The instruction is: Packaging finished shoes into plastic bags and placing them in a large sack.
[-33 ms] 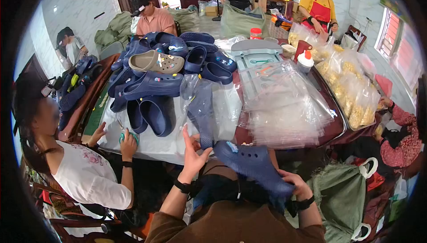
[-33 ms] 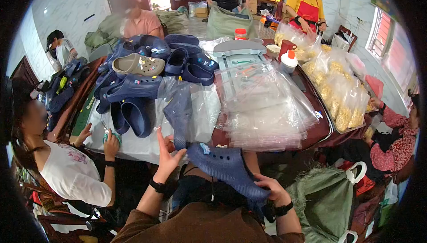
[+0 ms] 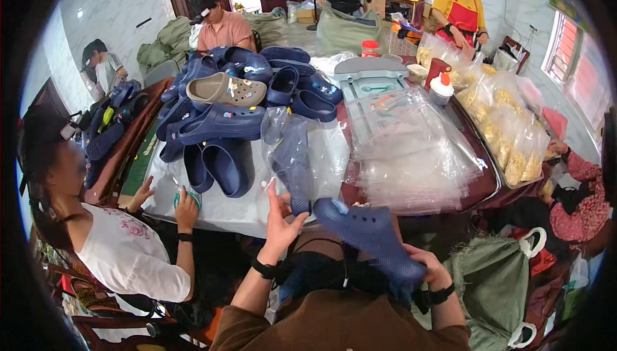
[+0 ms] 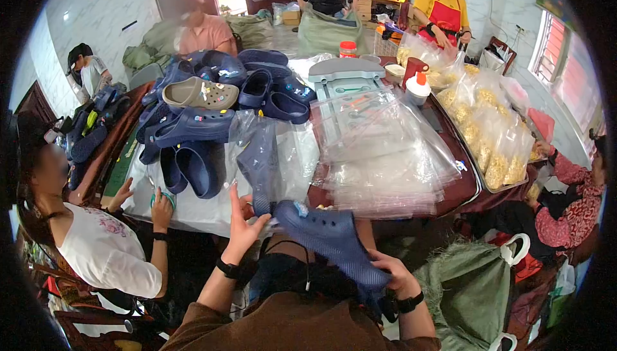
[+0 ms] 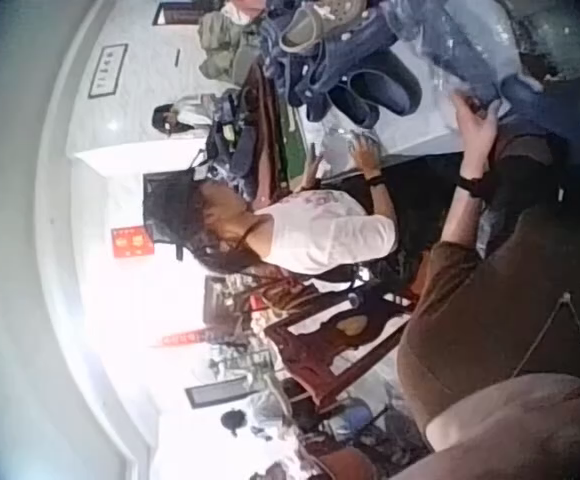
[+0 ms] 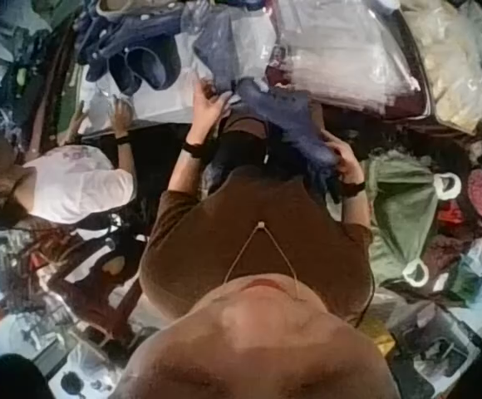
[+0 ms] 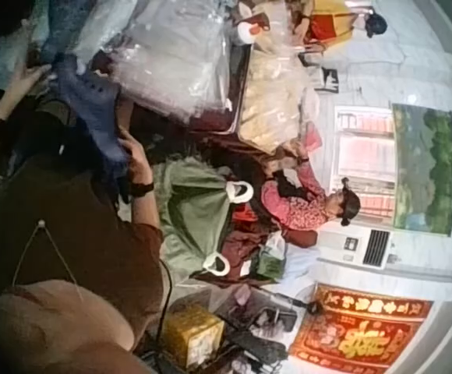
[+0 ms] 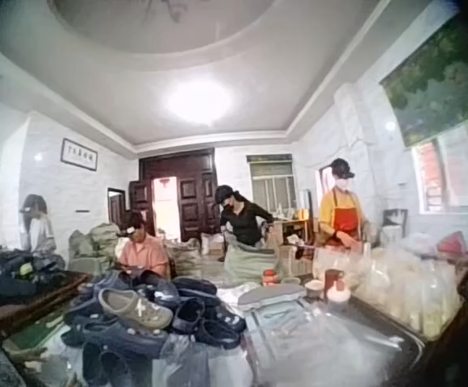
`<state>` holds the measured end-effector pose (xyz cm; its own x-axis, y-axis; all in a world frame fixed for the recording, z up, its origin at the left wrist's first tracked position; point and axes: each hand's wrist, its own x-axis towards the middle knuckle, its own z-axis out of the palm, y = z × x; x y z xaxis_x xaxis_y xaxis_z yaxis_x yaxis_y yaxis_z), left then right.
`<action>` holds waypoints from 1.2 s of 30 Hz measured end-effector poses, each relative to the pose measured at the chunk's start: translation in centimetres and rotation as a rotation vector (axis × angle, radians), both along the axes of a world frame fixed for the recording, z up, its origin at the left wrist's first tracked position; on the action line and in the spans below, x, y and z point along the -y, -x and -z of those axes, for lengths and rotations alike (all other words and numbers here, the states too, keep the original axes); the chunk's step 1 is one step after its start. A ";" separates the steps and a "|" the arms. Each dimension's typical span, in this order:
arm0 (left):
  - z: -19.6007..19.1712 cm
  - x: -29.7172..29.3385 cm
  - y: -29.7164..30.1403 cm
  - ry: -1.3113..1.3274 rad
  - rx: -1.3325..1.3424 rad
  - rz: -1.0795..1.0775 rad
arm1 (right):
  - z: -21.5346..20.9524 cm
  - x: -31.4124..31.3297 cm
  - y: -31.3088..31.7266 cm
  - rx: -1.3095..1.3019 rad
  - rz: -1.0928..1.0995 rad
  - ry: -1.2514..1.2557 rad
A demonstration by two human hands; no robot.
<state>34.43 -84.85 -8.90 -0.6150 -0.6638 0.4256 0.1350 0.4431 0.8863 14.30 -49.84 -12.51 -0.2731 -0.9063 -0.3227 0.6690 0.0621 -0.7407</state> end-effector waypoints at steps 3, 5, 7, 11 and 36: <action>-2.1 -1.4 0.9 0.070 0.035 -0.036 | -0.7 0.0 0.5 0.189 -0.100 0.279; -3.0 -2.5 1.4 0.014 0.048 -0.095 | -2.2 1.6 -1.2 0.148 0.105 0.083; -2.6 -3.2 1.9 -0.011 0.018 -0.133 | -2.8 2.4 -2.2 0.104 0.308 -0.112; -1.6 -3.6 2.2 -0.194 -0.026 -0.131 | -1.3 2.1 -1.9 -0.011 -0.040 -0.047; -8.0 -0.6 1.8 0.781 0.411 -0.186 | -2.5 15.1 -7.5 -0.546 -0.291 -0.072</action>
<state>32.62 -84.29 -0.92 -0.7297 -0.3814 0.5676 -0.2597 0.9224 0.2859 21.83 -64.97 -10.02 -0.1611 -0.9495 -0.2692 0.1434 0.2473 -0.9583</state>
